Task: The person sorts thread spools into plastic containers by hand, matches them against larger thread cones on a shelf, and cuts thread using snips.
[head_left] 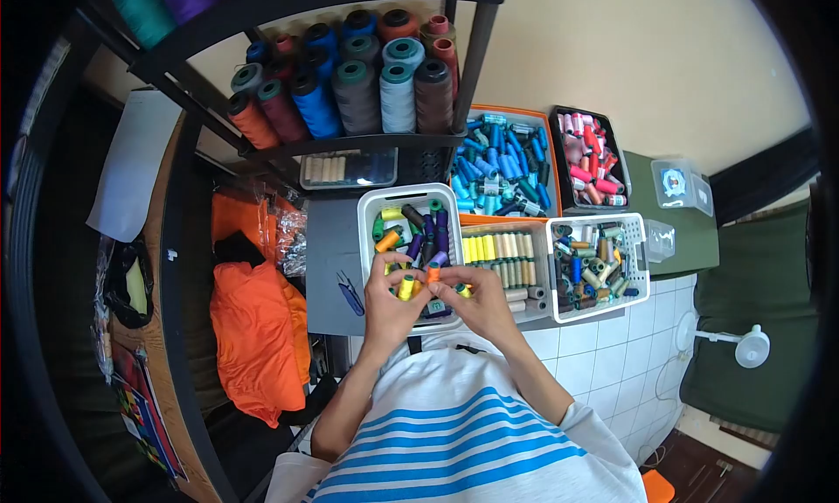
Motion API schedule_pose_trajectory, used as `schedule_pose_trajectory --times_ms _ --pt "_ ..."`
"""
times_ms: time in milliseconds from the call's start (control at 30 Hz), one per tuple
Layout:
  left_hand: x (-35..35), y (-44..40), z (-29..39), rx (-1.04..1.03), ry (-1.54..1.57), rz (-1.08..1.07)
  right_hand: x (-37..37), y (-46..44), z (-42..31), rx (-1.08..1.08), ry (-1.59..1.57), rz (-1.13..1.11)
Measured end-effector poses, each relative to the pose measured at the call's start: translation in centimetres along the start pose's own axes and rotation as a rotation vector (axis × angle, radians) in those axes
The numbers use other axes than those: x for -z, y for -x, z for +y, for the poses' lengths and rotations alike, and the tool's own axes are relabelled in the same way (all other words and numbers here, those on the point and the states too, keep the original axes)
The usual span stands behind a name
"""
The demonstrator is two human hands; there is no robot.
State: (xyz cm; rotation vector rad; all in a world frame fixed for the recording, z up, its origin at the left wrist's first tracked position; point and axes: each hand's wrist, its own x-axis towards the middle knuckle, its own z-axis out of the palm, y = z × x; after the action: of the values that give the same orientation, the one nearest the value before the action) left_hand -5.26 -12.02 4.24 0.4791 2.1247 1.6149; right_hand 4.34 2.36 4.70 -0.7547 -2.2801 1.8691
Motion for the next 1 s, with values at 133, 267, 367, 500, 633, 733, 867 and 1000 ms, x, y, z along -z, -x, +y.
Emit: schedule_pose_trajectory --times_ms 133,267,367,500,633,733,867,1000 --pt "-0.9 1.2 -0.1 0.030 0.094 0.040 0.7 0.0 0.7 0.044 -0.078 -0.035" --pt "-1.2 1.5 1.1 -0.024 0.116 -0.102 1.9 0.7 0.2 0.149 -0.096 -0.016" --pt "-1.3 1.2 0.6 -0.271 -0.081 -0.143 2.8 1.4 -1.5 0.187 -0.218 0.004" --pt "-2.3 1.7 0.7 -0.323 0.040 -0.188 4.8 2.6 -2.7 0.243 -0.598 -0.037" --pt "-2.2 1.3 0.0 -0.134 0.011 -0.191 6.8 3.2 -3.7 0.228 -1.020 -0.064" --pt "-1.0 0.4 -1.4 -0.048 -0.010 -0.193 8.8 4.0 -3.1 0.189 -1.240 -0.095" --pt "0.8 -0.1 -2.6 0.022 -0.047 -0.203 12.4 4.8 -3.3 0.397 -1.539 -0.239" --pt "1.7 -0.7 -3.0 0.022 -0.061 -0.187 16.5 6.5 -7.1 0.634 -1.948 -0.440"
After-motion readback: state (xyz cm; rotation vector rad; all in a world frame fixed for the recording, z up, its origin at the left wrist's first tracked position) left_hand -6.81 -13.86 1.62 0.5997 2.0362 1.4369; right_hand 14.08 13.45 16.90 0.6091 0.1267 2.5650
